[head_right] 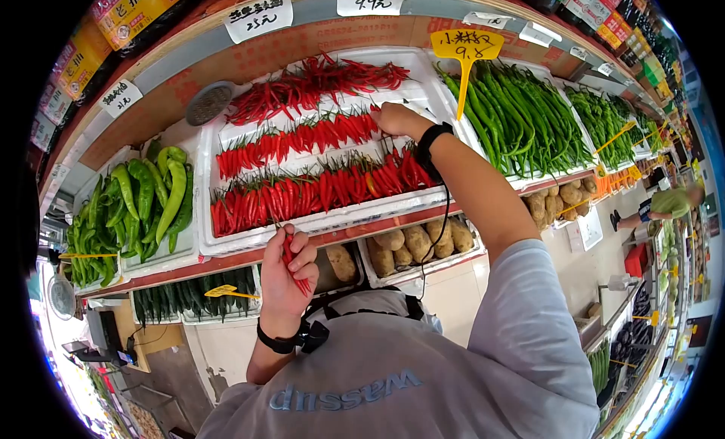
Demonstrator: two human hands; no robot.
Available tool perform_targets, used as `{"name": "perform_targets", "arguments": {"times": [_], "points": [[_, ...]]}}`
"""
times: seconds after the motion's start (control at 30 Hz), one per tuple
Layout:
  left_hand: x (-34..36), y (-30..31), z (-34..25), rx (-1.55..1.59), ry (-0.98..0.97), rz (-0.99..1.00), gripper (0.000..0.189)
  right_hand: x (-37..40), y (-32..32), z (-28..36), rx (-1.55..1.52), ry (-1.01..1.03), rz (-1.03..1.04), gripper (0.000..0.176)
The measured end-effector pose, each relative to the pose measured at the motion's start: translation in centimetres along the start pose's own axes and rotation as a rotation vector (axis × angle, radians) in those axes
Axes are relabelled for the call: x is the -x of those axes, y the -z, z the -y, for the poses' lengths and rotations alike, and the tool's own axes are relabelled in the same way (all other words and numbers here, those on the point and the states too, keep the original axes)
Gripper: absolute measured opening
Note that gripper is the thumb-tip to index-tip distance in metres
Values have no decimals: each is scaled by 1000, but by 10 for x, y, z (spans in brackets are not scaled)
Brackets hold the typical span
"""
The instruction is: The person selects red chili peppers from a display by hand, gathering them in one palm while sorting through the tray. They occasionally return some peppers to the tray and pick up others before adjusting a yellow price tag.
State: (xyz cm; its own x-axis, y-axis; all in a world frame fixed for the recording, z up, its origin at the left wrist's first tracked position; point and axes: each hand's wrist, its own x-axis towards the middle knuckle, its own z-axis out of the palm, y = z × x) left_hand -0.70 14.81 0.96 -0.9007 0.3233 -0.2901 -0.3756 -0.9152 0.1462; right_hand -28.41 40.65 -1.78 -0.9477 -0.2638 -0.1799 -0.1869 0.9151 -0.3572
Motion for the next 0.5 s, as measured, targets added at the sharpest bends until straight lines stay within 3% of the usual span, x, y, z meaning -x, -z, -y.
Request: {"name": "perform_targets", "arguments": {"times": [0.07,0.17,0.3,0.37,0.5], "points": [[0,1,0,1,8,2,14,7,10,5,-54,-41,139,50],[-1,2,1,2,27,-10,14,6,12,3,-45,-143,188,51],[-1,1,2,-9,43,-9,14,2,7,-9,62,-34,108,49],[-2,1,2,-12,48,-11,14,4,3,-14,-53,48,-24,45],[-3,0,3,-23,49,-19,14,-4,-1,-18,-113,26,0,39]]}}
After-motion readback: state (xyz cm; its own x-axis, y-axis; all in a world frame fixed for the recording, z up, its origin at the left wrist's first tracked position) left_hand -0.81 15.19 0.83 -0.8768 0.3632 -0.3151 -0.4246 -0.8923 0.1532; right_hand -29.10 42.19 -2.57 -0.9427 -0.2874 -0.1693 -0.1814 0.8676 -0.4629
